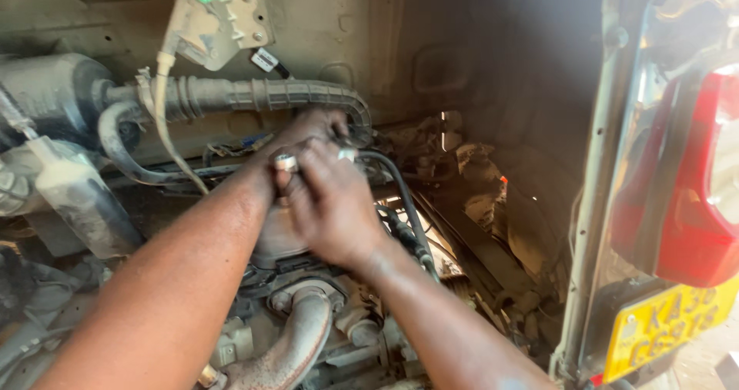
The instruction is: The person uses a wrench to tighten bolts on a vehicle engine component located in the rear engine bay. The hands repeatedly adjust the wrench and apply torque to fasteners on the engine assembly.
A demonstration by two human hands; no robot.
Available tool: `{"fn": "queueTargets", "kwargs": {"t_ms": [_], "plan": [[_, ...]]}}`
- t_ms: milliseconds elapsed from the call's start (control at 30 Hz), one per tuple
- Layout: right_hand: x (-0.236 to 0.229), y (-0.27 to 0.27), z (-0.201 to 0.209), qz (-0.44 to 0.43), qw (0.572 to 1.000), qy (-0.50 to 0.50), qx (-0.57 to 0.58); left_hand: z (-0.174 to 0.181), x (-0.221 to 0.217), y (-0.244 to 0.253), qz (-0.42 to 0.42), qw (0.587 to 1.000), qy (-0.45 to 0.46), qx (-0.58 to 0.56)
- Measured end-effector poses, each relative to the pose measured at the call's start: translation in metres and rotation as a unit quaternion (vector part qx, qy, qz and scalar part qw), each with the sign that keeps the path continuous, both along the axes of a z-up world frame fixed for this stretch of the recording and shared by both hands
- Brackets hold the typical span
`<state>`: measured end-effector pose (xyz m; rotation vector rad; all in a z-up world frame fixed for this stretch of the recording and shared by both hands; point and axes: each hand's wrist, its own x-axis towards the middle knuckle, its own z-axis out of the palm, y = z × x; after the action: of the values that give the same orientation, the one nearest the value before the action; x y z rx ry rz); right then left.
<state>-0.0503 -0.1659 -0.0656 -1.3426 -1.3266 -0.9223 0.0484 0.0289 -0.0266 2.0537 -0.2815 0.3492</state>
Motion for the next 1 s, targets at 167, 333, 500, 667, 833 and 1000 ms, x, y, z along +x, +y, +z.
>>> {"fn": "queueTargets", "kwargs": {"t_ms": [167,333,500,667,833,1000], "plan": [[0.056,-0.013,0.027,0.084,0.917,0.232,0.314,0.012,-0.018,-0.005,0.078,0.993,-0.026,0.086],[0.162,-0.017,0.002,0.336,0.661,0.528,0.414,0.030,-0.048,-0.031,0.177,0.948,-0.031,0.262],[0.200,0.003,-0.017,0.375,0.612,0.613,0.332,0.033,-0.052,-0.036,0.189,0.947,-0.012,0.259],[0.193,0.004,-0.009,0.329,0.730,0.556,0.224,0.030,-0.045,-0.032,0.177,0.947,-0.003,0.269],[0.185,0.016,-0.021,0.298,0.693,0.614,0.232,0.024,-0.040,-0.025,0.163,0.947,-0.020,0.276],[0.167,0.015,-0.030,0.252,0.764,0.548,0.229,0.028,-0.051,-0.029,0.174,0.929,-0.026,0.326]]}}
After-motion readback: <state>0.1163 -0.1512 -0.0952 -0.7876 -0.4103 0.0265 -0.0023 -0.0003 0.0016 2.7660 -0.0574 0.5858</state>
